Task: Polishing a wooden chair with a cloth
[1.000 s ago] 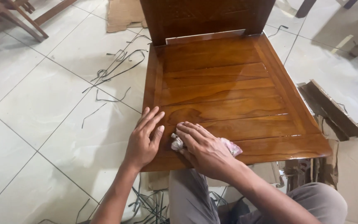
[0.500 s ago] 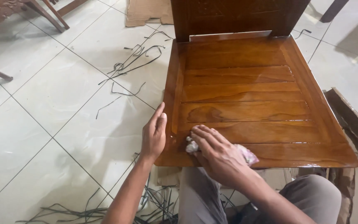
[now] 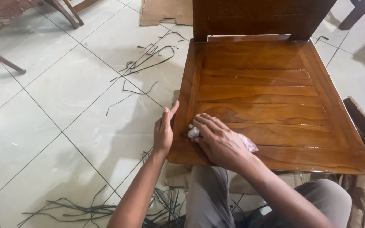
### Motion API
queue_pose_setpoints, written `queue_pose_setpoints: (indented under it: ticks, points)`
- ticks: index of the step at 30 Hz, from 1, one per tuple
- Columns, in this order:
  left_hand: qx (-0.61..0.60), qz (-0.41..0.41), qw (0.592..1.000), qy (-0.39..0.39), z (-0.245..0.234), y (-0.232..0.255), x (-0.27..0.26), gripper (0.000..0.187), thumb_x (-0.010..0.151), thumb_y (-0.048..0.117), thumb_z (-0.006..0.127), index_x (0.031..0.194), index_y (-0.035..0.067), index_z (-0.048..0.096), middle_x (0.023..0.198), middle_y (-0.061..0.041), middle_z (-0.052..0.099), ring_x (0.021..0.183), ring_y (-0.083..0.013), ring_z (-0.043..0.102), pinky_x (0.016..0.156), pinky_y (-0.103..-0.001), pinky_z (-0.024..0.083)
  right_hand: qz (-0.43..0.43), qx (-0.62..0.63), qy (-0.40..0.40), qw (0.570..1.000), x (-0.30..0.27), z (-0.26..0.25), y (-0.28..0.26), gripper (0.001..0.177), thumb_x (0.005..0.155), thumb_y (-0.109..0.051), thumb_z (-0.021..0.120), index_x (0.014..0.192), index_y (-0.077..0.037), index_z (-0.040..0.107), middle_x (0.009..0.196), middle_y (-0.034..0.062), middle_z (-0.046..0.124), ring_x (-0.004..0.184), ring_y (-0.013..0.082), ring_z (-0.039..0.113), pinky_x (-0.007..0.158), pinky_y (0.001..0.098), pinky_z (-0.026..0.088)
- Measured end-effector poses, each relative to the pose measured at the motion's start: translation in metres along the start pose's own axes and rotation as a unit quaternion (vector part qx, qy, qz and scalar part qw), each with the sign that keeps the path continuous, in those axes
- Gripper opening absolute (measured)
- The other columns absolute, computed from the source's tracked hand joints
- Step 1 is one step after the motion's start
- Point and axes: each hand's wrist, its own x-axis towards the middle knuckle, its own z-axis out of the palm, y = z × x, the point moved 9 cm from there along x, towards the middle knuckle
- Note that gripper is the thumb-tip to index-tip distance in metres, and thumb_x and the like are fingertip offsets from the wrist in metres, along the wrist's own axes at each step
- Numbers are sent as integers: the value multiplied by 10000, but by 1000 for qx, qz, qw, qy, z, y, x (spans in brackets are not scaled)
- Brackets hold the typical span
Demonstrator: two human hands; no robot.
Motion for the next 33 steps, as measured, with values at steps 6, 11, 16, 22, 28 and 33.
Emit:
queue_pose_setpoints:
  ticks: [6,11,16,22,28,33]
  points:
    - [9,-21,999,-45,-13,-1,14,544,1102,365,270,1419,88,616,1460,-111,581,1430,-257,458,1215,-385,353,-115,160,-70,978,5,18,-57,383,1043,-230,520,1264,54,652,1261,269,672,1271,443,612,1080,546,470]
    - [153,3,984,-85,-4,13,17,491,1100,394,321,1388,188,661,1410,-33,634,1378,-206,519,1187,-359,375,-129,168,-70,975,-18,-3,-43,416,1052,-265,470,1313,18,629,1328,221,653,1301,445,585,1081,529,464]
    - [340,16,932,-121,35,20,-2,706,1073,410,295,1620,-9,140,1660,-314,136,1472,-513,279,1126,-634,389,39,8,-32,999,-46,-34,57,446,966,-287,641,1330,-30,622,1349,183,649,1325,403,576,1093,505,467]
    - [481,10,866,-137,47,23,-3,883,1037,536,370,1613,-56,59,1642,-351,108,1495,-522,235,1112,-635,394,150,-67,12,986,-24,-41,145,443,986,-302,610,1360,-64,619,1380,116,650,1341,332,585,1066,457,508]
    - [484,0,864,-137,46,20,0,978,1005,620,420,1620,-40,43,1644,-333,125,1494,-493,265,1104,-599,422,70,-26,41,996,23,-27,100,420,956,-262,668,1315,-46,649,1313,155,670,1297,377,610,1055,464,513]
    - [484,29,867,-119,44,1,6,906,1017,549,406,1596,-50,52,1630,-352,124,1422,-498,359,1032,-569,485,-8,39,-32,999,15,-38,66,457,971,-242,625,1338,27,586,1373,215,629,1316,402,581,1070,477,492]
